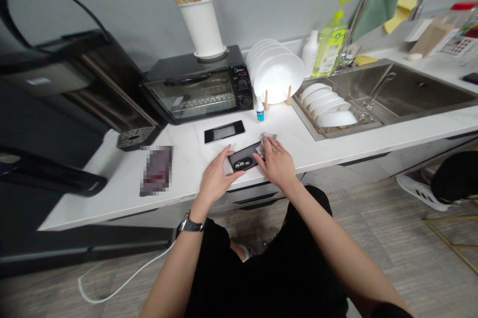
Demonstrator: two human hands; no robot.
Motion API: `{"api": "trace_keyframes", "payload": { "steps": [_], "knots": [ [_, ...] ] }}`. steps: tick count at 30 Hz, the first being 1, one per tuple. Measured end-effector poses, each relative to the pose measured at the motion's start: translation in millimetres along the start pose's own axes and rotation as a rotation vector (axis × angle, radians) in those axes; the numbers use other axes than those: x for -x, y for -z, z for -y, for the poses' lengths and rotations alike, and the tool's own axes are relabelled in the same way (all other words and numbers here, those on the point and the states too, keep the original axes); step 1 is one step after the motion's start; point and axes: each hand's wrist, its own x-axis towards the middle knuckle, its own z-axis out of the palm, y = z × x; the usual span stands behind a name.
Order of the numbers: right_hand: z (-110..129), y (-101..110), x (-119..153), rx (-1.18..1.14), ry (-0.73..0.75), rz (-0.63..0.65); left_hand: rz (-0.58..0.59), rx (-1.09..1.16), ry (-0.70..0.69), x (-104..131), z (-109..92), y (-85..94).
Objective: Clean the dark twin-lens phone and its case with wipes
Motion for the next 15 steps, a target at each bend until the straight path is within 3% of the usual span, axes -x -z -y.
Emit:
{"api": "trace_keyframes", "payload": {
  "steps": [4,8,11,15],
  "knots": [
    [39,-15,-8,-0.064,0.088,0.057,0.004,0.004,-0.009,1,3,-1.4],
    [78,-14,0,-0.116,0.186,0.111,0.018,-0.002,-0.047,2,8,-1.7],
    [82,-6,11,-0.155,0.225,0.127,0.029,-0.005,-0.038,3,9,-0.9],
    [62,6,20,-0.176,0.253,0.129,0.027,-0.004,-0.013,2,5,-0.8]
  ]
}}
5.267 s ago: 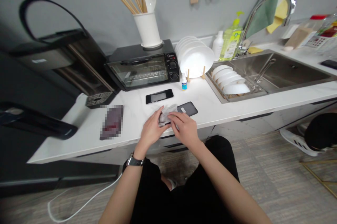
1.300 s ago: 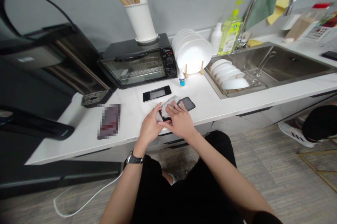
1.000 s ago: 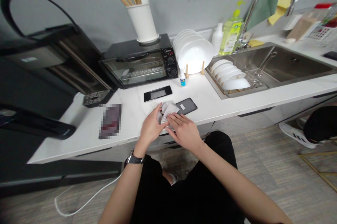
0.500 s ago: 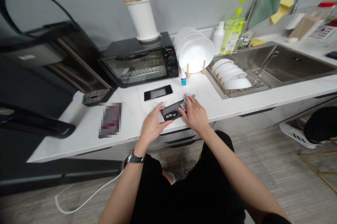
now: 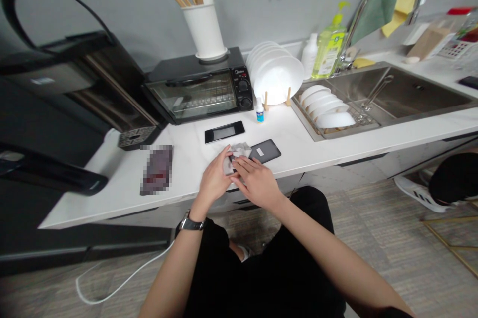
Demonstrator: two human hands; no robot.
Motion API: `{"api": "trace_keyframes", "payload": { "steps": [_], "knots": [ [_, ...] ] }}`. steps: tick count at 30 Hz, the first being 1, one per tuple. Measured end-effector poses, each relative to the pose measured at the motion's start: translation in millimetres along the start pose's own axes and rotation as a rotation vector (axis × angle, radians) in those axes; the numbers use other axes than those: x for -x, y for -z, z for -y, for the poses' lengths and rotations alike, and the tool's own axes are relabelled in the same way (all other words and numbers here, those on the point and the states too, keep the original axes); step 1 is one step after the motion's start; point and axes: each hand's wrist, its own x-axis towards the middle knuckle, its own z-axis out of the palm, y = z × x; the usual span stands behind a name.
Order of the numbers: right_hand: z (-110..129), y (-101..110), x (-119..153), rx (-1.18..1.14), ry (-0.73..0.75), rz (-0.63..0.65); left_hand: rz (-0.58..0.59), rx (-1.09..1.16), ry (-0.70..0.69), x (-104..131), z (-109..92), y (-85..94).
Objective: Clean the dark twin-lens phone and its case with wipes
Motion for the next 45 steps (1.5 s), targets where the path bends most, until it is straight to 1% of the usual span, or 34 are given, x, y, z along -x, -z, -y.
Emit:
{"api": "trace_keyframes", "payload": {
  "steps": [5,9,12,15,18,22,25,27,30,34,37,40,42,45],
  "knots": [
    [-30,13,14,0.073,-0.089,-0.058,-0.035,0.007,0.0,0,-2,-1.8],
    [-57,26,27,0.14,-0.173,-0.086,-0.029,0.002,0.009,0,-2,-1.6],
    [-70,32,37,0.174,-0.196,-0.085,-0.032,-0.001,0.01,0,-3,-1.0],
    [-64,28,42,0.156,-0.178,-0.095,-0.039,-0.001,0.005,0,-4,-0.8],
    [-40,16,39,0.059,-0.136,-0.086,-0.035,0.005,0.0,-1,-5,-0.7],
    [-5,0,20,-0.096,-0.063,-0.027,-0.015,0.005,0.004,-1,-3,-0.2],
    [5,-6,4,-0.133,0.019,0.028,0.009,0.005,-0.016,0,1,-0.7],
    [1,-7,-4,-0.114,0.049,0.054,0.009,0.0,-0.044,0,4,-1.7],
    [-16,-6,-11,-0.037,0.048,0.064,-0.022,-0.021,-0.056,0,5,-3.5],
    [-47,-2,-12,0.062,-0.021,0.049,-0.042,-0.017,-0.019,-1,1,-3.7],
    [-63,3,-7,0.088,-0.098,0.012,-0.043,-0.01,-0.009,-1,-2,-2.6],
    [-70,9,-1,0.068,-0.186,-0.028,-0.04,-0.017,-0.008,-1,-2,-1.8],
    [-70,12,4,0.067,-0.214,-0.056,-0.04,-0.021,-0.007,-1,-2,-1.5],
    [-71,13,11,0.17,-0.225,-0.095,-0.041,-0.023,-0.005,-1,-3,-1.3]
  ]
}}
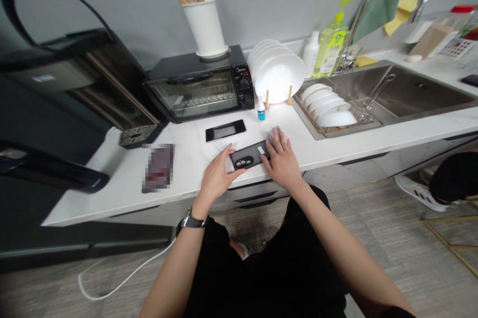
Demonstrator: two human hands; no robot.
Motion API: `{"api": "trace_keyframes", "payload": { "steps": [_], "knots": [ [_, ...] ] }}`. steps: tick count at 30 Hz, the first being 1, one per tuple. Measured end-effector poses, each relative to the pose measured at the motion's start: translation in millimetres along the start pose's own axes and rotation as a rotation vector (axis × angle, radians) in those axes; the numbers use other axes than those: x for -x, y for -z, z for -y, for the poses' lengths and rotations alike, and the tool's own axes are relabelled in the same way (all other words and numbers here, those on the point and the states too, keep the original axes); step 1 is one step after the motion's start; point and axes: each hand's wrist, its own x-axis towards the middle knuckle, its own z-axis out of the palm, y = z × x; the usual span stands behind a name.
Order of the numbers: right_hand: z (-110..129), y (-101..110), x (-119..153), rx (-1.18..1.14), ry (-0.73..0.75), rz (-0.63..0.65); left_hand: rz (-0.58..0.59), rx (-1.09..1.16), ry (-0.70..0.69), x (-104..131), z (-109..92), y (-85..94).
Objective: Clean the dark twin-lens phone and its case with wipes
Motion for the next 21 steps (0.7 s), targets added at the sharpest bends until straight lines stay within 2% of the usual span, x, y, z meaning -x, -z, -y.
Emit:
{"api": "trace_keyframes", "payload": {
  "steps": [5,8,11,17,19,21],
  "knots": [
    [-3,2,11,0.046,-0.019,0.05,-0.001,0.009,-0.009,0,1,-0.4],
    [3,3,19,0.039,-0.011,0.027,0.003,0.009,-0.009,0,2,-1.2],
    [19,-1,24,-0.01,0.035,0.03,0.001,0.015,-0.009,0,2,-1.8],
    [67,-17,18,-0.309,0.227,0.092,0.029,0.026,-0.022,0,1,0.0],
    [75,-19,11,-0.32,0.3,0.138,0.044,0.023,-0.025,0,1,0.7],
    [75,-18,3,-0.266,0.313,0.158,0.042,0.012,-0.019,0,2,0.9]
  ]
}}
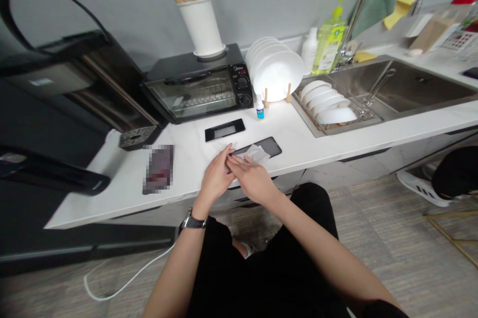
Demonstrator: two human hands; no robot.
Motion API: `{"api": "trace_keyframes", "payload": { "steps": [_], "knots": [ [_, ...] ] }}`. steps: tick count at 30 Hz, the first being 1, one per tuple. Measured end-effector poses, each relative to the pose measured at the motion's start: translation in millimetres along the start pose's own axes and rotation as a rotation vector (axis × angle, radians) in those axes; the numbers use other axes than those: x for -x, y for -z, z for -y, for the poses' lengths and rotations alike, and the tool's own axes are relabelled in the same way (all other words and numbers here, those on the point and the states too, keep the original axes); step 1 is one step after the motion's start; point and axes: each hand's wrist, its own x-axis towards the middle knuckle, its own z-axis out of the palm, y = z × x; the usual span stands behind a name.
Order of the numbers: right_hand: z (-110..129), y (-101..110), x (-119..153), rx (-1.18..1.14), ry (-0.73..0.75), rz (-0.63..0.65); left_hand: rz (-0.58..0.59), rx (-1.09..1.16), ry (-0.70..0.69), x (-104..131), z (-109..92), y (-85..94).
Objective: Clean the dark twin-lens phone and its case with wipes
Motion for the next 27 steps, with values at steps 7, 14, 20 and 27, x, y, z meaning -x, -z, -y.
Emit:
{"api": "trace_keyframes", "payload": {
  "steps": [7,14,20,27],
  "knots": [
    [-46,21,-6,0.258,-0.197,0.0,-0.032,-0.004,0.007,0,0,-2.2],
    [-56,24,16,0.351,-0.391,-0.187,-0.037,-0.011,0.015,-1,-1,-1.9],
    [-17,0,-8,0.191,-0.263,-0.109,-0.034,-0.016,-0.001,0,4,-3.1],
    [-1,6,3,0.11,-0.065,-0.03,-0.007,-0.079,-0.002,3,4,-3.5]
  ]
}}
